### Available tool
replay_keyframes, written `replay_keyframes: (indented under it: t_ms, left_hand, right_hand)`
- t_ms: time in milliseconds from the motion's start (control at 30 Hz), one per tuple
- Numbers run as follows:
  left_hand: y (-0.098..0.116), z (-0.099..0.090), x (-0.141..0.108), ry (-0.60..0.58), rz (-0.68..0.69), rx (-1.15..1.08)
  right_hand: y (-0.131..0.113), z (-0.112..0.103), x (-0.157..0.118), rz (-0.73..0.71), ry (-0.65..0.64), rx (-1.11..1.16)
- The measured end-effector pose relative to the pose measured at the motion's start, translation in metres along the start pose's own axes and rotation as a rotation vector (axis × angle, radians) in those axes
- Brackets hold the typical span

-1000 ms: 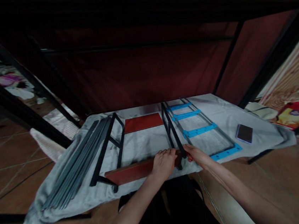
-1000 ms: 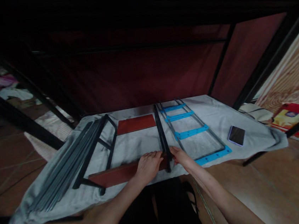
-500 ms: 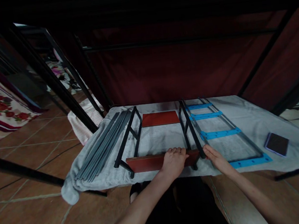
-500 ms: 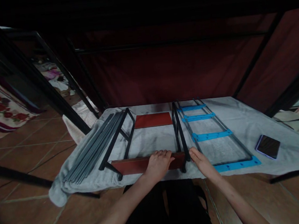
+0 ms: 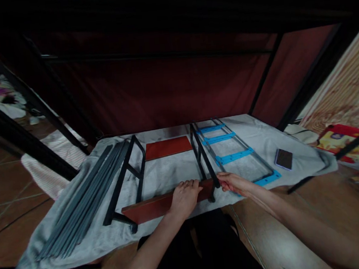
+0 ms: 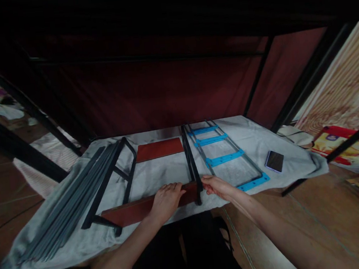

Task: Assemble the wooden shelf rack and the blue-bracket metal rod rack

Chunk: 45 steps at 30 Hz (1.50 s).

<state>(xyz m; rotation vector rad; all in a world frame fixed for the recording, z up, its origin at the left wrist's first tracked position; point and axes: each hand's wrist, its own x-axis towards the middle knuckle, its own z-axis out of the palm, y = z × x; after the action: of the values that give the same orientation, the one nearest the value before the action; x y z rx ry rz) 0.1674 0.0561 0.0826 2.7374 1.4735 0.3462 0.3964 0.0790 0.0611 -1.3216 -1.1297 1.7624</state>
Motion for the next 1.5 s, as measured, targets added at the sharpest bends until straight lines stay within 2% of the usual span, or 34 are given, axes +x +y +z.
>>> replay_keyframes:
  t_ms: [100,167,333,400,467,567,667,800,933,1067,1167,1233,1300,1333,1400,1467,1500]
  left_hand:
    - [0.001,-0.002,0.001,0.002,0.005,0.007]
    - [0.001,-0.003,0.001,0.001,0.002,0.013]
    - [0.001,-0.002,0.001,0.006,-0.009,0.017]
    - [0.000,-0.002,0.002,0.005,0.000,0.017]
    - [0.000,-0.002,0.002,0.001,0.008,0.023]
    - [0.000,-0.001,0.003,-0.005,0.011,0.039]
    - [0.000,0.000,0.002,-0.009,0.008,0.046]
    - [0.001,0.000,0.002,-0.010,-0.003,0.049]
    - [0.001,-0.002,0.001,-0.022,-0.016,0.052]
    - [0.003,-0.003,0.000,0.007,-0.010,0.026]
    - [-0.001,-0.008,-0.010,0.121,0.023,-0.021]
    - [-0.013,-0.017,-0.025,0.249,0.007,-0.030]
    - [-0.036,-0.032,-0.047,0.407,-0.095,-0.026]
    - [-0.051,-0.039,-0.060,0.502,-0.186,-0.034]
    - [-0.088,-0.052,-0.090,0.661,-0.453,-0.115]
    - [-0.126,-0.056,-0.119,0.792,-0.709,-0.282]
    - [-0.143,-0.055,-0.132,0.813,-0.845,-0.414]
  right_hand:
    - [-0.001,-0.001,0.003,0.069,0.023,0.005]
    - [-0.001,0.000,0.002,0.009,0.051,-0.134]
    - [0.000,0.005,-0.011,-0.445,0.215,-0.712]
    - [0.003,0.006,-0.015,-0.564,0.219,-0.806]
    - [0.007,0.007,-0.016,-0.609,0.223,-0.828]
    - [0.014,0.008,-0.011,-0.612,0.262,-0.785]
    - [0.014,0.009,-0.004,-0.550,0.274,-0.741]
    - [0.004,0.012,0.006,-0.374,0.313,-0.765]
    - [-0.005,0.012,0.008,-0.208,0.288,-0.791]
    - [-0.008,0.013,0.000,-0.263,0.349,-0.857]
    - [-0.011,0.021,-0.009,-0.364,0.387,-0.871]
    - [-0.012,0.029,-0.013,-0.440,0.356,-0.902]
    - [-0.011,0.036,-0.016,-0.482,0.310,-0.977]
    - [-0.010,0.039,-0.016,-0.494,0.298,-1.023]
    - [-0.007,0.042,-0.015,-0.522,0.297,-1.113]
    - [-0.003,0.043,-0.012,-0.577,0.296,-1.190]
    - [-0.001,0.044,-0.010,-0.609,0.295,-1.223]
